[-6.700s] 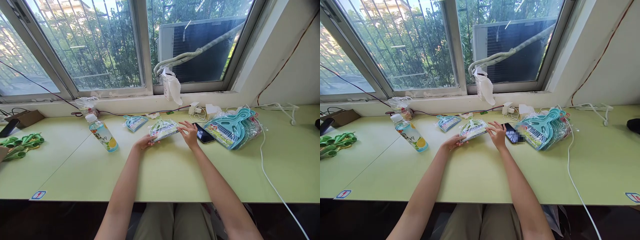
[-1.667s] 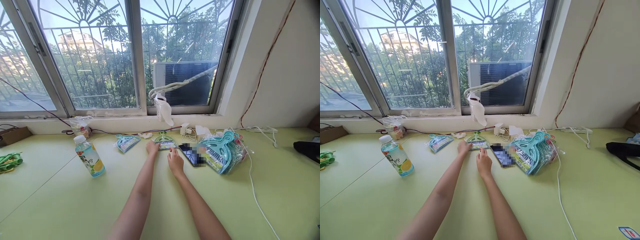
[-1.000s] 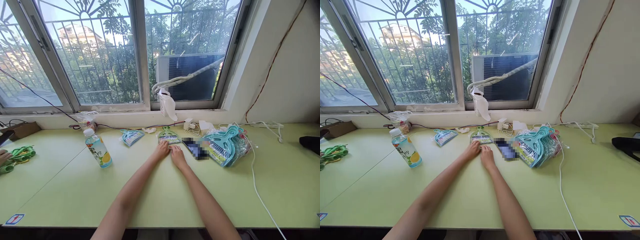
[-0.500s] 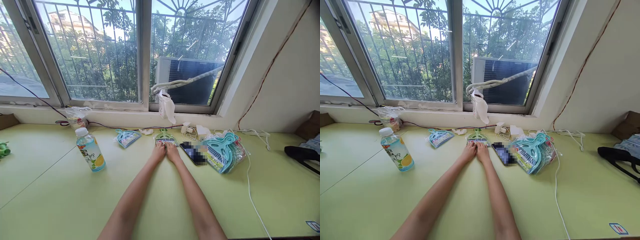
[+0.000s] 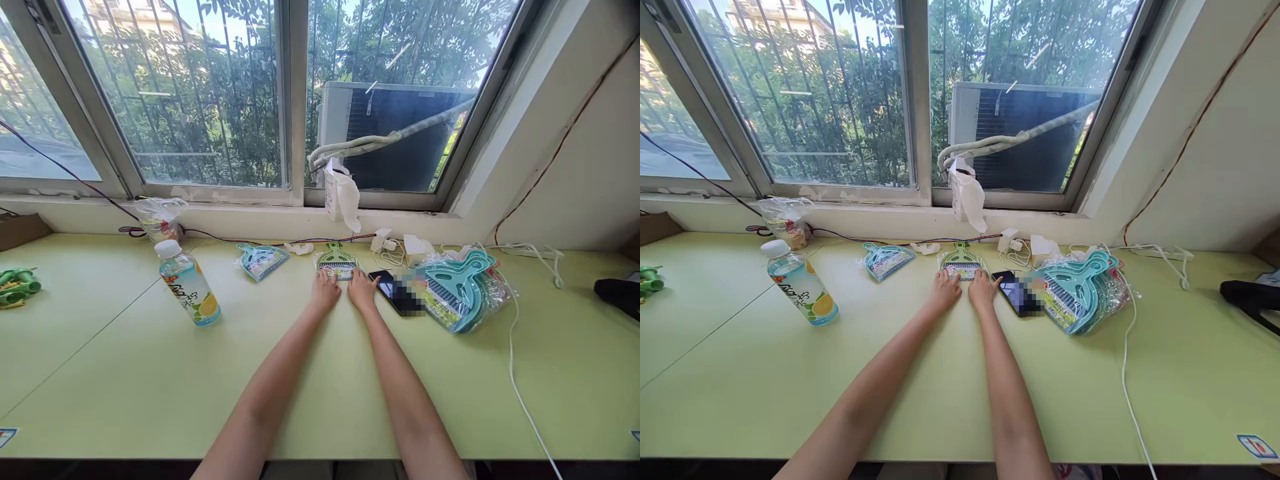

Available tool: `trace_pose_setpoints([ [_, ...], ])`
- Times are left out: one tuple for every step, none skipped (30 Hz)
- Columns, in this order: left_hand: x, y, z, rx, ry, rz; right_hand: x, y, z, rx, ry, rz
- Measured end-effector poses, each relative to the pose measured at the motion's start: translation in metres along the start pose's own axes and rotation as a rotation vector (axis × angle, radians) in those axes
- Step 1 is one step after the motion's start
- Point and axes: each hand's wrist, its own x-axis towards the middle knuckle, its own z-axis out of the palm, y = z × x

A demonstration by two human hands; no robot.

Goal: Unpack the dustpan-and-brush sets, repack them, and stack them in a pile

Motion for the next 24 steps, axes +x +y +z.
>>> trace_pose_setpoints([
  [0.000, 0.000, -0.001, 0.015, -0.011, -0.001, 0.000, 0.000, 0.000, 0.006, -0.001, 0.004],
  [0.000, 0.001, -0.002, 0.028, -0.020, -0.003, 0.000, 0.001, 0.000, 0.010, -0.001, 0.008],
  [0.000, 0.001, -0.003, 0.037, -0.026, -0.005, 0.000, 0.001, 0.000, 0.013, 0.000, 0.012],
  [0.001, 0.001, -0.004, 0.038, -0.029, -0.006, 0.000, 0.001, 0.000, 0.015, 0.000, 0.013],
  [0.001, 0.000, -0.004, 0.033, -0.030, -0.004, 0.000, 0.001, 0.000, 0.017, 0.001, 0.010],
  [0.002, 0.000, -0.004, 0.023, -0.029, -0.002, 0.000, 0.002, 0.001, 0.018, 0.002, 0.005],
  [0.002, -0.001, -0.003, 0.009, -0.027, 0.002, -0.001, 0.002, 0.001, 0.017, 0.004, -0.003],
  [0.002, -0.001, -0.002, -0.004, -0.024, 0.006, -0.001, 0.002, 0.001, 0.017, 0.008, -0.013],
  [0.002, -0.002, -0.002, -0.014, -0.019, 0.010, -0.001, 0.002, 0.001, 0.016, 0.013, -0.026],
  [0.002, -0.002, -0.001, -0.019, -0.013, 0.012, -0.001, 0.001, 0.000, 0.011, 0.022, -0.039],
  [0.002, -0.003, 0.000, -0.019, -0.007, 0.014, -0.002, 0.001, -0.001, 0.001, 0.038, -0.057],
  [0.002, -0.004, 0.000, -0.011, -0.003, 0.016, -0.002, 0.000, -0.002, -0.015, 0.058, -0.082],
  [0.001, -0.004, 0.001, 0.001, 0.003, 0.019, -0.002, -0.002, -0.003, -0.034, 0.079, -0.117],
  [0.001, -0.005, 0.002, 0.016, 0.014, 0.021, -0.003, -0.003, -0.005, -0.054, 0.098, -0.161],
  [0.000, -0.006, 0.003, 0.033, 0.033, 0.024, -0.003, -0.004, -0.006, -0.072, 0.105, -0.211],
  [0.000, -0.008, 0.004, 0.049, 0.059, 0.030, -0.003, -0.005, -0.007, -0.086, 0.099, -0.258],
  [0.000, -0.009, 0.006, 0.062, 0.086, 0.040, -0.002, -0.005, -0.007, -0.095, 0.081, -0.295],
  [0.000, -0.011, 0.007, 0.073, 0.106, 0.059, -0.002, -0.005, -0.007, -0.098, 0.058, -0.320],
  [0.001, -0.012, 0.009, 0.078, 0.113, 0.087, -0.001, -0.005, -0.007, -0.097, 0.036, -0.333],
  [0.002, -0.013, 0.011, 0.076, 0.107, 0.119, -0.001, -0.005, -0.006, -0.093, 0.021, -0.338],
  [0.003, -0.015, 0.013, 0.068, 0.092, 0.152, 0.000, -0.004, -0.006, -0.087, 0.012, -0.338],
  [0.004, -0.016, 0.015, 0.055, 0.074, 0.181, 0.000, -0.003, -0.005, -0.081, 0.010, -0.337],
  [0.005, -0.017, 0.016, 0.042, 0.057, 0.201, 0.000, -0.003, -0.004, -0.074, 0.009, -0.338],
  [0.006, -0.017, 0.017, 0.031, 0.044, 0.209, 0.000, -0.002, -0.004, -0.070, 0.007, -0.340],
])
